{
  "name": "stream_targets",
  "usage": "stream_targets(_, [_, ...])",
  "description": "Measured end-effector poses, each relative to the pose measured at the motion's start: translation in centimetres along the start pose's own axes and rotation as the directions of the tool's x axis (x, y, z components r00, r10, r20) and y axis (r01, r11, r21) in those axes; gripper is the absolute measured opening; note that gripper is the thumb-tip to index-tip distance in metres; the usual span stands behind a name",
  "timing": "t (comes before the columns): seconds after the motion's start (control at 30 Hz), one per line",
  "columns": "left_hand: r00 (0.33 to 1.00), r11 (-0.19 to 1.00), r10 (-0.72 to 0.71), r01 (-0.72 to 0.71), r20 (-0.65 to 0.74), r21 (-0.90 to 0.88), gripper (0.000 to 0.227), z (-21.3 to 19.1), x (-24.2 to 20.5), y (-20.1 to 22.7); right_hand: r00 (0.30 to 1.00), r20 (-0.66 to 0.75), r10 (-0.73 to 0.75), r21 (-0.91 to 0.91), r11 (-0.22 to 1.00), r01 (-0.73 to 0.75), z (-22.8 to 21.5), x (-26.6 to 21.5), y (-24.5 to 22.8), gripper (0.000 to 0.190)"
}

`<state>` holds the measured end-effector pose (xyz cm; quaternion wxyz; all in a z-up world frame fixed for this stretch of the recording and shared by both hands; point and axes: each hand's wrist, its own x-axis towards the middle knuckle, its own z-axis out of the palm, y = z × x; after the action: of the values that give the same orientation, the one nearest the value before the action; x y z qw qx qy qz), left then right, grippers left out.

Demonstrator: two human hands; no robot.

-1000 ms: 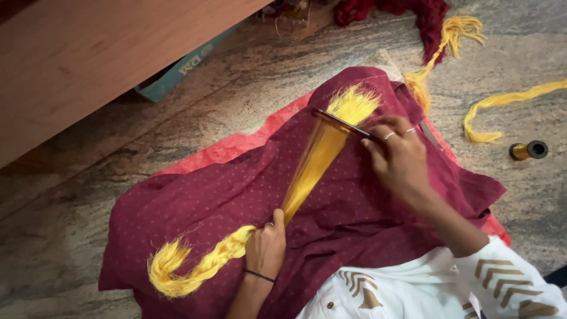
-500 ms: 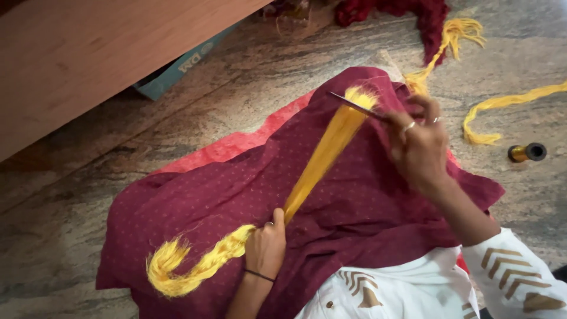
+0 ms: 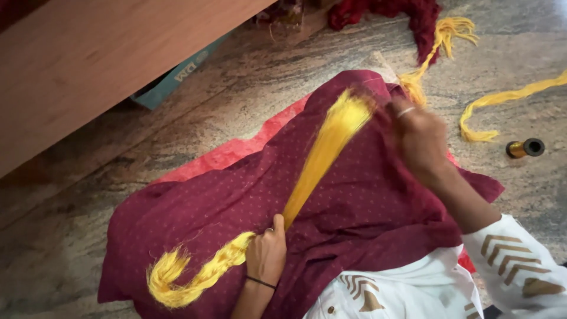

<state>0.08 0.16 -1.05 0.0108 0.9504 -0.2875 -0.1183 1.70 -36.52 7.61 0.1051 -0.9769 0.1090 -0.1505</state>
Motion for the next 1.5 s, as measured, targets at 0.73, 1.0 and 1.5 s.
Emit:
stream_targets(0.73, [1.000,1.000,-0.009,0.010,0.015,-0.006,0.014,0.0,-0.1,0.1,0.967,-0.220,-0.128,0.108,0.982,0.155,-0.9,0.0,0.2,0.019])
stream_targets(1.0, [1.000,1.000,0.000,0.000,-0.020,0.021,0.014,0.0,-0.5,0.1,0.983,-0.120,-0.137,-0.140,0.983,0.120,0.2,0.6,0.7,0.010])
stream_targets(1.5, [1.000,1.000,-0.005,0.005,-0.014,-0.002,0.018,-0.3,-0.1,0.1,0.950,-0.278,-0.141,-0.029,0.990,0.138,-0.4,-0.4,0.2,0.020])
